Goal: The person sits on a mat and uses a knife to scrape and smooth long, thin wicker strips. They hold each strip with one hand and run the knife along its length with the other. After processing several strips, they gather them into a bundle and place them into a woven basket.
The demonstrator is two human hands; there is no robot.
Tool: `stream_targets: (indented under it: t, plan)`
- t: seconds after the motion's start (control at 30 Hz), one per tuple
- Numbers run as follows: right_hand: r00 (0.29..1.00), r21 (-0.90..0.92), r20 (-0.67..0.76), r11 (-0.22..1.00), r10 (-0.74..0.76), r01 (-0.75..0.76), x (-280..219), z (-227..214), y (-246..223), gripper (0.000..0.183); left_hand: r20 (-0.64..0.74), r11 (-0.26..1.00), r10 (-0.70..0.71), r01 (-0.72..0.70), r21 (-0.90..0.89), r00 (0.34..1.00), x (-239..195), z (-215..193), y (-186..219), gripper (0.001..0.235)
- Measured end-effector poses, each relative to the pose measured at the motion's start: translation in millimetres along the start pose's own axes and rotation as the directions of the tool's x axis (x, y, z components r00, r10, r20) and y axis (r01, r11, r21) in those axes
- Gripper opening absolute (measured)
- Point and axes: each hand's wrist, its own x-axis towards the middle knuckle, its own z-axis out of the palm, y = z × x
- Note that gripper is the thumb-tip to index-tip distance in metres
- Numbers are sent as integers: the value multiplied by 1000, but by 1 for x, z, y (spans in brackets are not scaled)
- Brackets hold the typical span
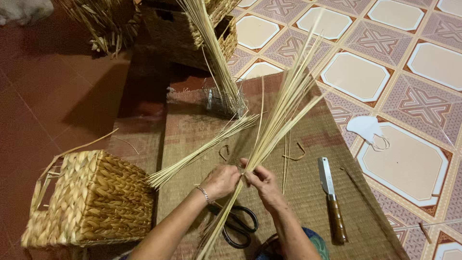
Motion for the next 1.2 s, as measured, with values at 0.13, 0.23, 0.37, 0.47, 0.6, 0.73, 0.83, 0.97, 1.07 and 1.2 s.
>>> stream_targets:
  t: [0.13, 0.23, 0.37, 0.47, 0.6, 0.73, 0.83, 0.97, 1.07, 1.2]
  plan:
    - [999, -45, -13, 998, 47, -47, 0, 3, -7, 44, 56, 942, 277, -283, 181, 959, -3, -4, -9, 28]
    - [997, -3, 6, 997, 72, -72, -1, 9, -8, 40, -237, 980, 150, -113, 162, 960, 3, -10, -4, 26]
    - [997, -29, 32, 998, 64, -63, 0, 20, -4, 36, -366, 972, 230, -232, 39, 902, -16, -25, 19, 48]
    - [990, -20, 108, 996, 90, -88, -5, 28, -5, 33, -251, 979, 198, -180, 94, 947, -17, -28, 42, 53]
    - [971, 122, 218, 984, 101, -130, -18, 37, -18, 33, -69, 937, 154, -168, -306, 986, -19, -35, 49, 36]
    - [938, 93, 337, 989, 80, -118, -29, 44, -22, 37, -241, 653, 431, -485, -581, 869, -34, -40, 58, 23]
    - [874, -47, 455, 985, 167, -164, -36, 50, -8, 43, -319, 510, 444, -529, -678, 838, -56, -45, 68, 19]
    - [820, -234, 545, 971, 174, -51, -50, 62, 21, 32, -507, 489, 401, -646, -586, 763, -87, -76, 72, 21]
    - [864, -375, 461, 927, 202, -16, -52, 71, 23, 24, -578, 580, 326, -641, -503, 748, -109, -107, 67, 26]
    - [949, -786, 313, 573, 48, 231, -36, 56, 7, 16, -515, 681, 444, -649, -338, 733, -130, -147, 49, 24]
